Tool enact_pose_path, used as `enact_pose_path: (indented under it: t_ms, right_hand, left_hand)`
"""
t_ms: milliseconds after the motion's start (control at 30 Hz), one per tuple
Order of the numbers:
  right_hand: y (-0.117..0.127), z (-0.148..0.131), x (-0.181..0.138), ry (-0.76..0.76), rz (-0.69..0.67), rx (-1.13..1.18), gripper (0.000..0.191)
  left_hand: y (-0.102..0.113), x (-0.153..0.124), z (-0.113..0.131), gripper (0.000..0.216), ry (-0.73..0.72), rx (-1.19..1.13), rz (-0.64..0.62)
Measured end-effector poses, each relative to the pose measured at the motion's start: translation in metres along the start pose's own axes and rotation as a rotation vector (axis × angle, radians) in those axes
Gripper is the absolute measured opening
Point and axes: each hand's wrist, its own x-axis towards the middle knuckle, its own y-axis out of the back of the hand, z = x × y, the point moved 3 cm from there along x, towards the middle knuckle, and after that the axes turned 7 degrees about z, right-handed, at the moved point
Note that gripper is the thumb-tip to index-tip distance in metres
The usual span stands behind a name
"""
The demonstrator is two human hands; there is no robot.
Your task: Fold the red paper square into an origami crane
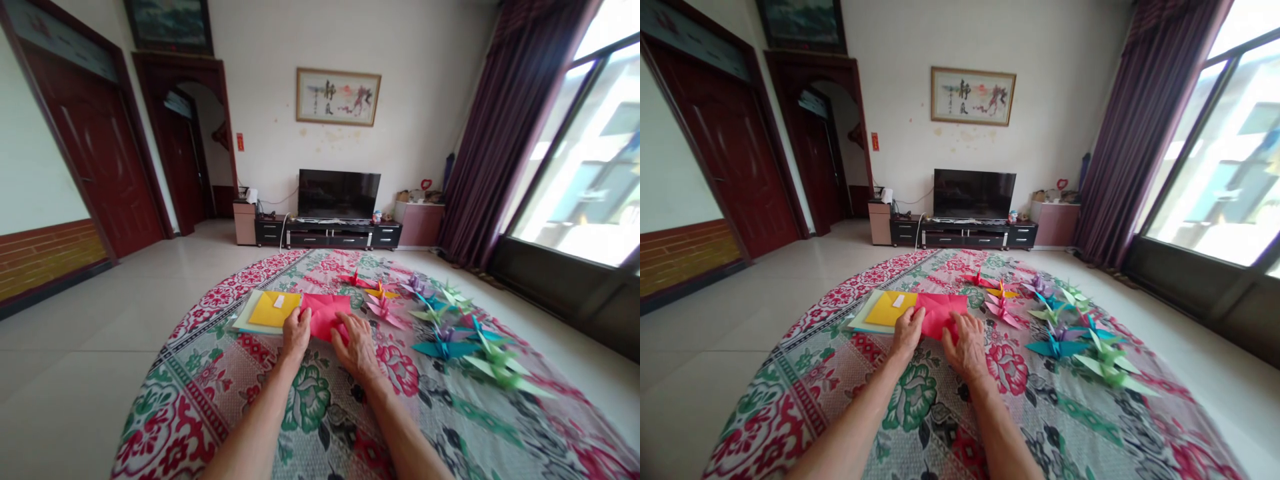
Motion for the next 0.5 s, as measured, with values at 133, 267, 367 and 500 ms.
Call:
enact_pose_path:
  t_ms: [133,267,367,500]
  right_hand:
    - [-0.008,-0.006,-0.004,0.031,-0.030,-0.004,0.043]
    - [-0.011,-0.007,-0.005,0.029,-0.054,-0.029,0.043]
    - [-0.010,-0.008,-0.005,0.037,-0.077,-0.033,0.027]
    - [-0.006,0.000,-0.005,0.004,-0.043,-0.039,0.020]
  left_hand:
    - [0.004,-0.004,0.008,0.027,-0.007,0.021,0.047]
    - [0.004,-0.005,0.009,0.026,0.009,0.003,0.044]
    - [0.002,-0.004,0.005,0.026,0.043,-0.085,0.020]
    - [-0.002,0.000,-0.004,0.021,0.097,-0.185,-0.031]
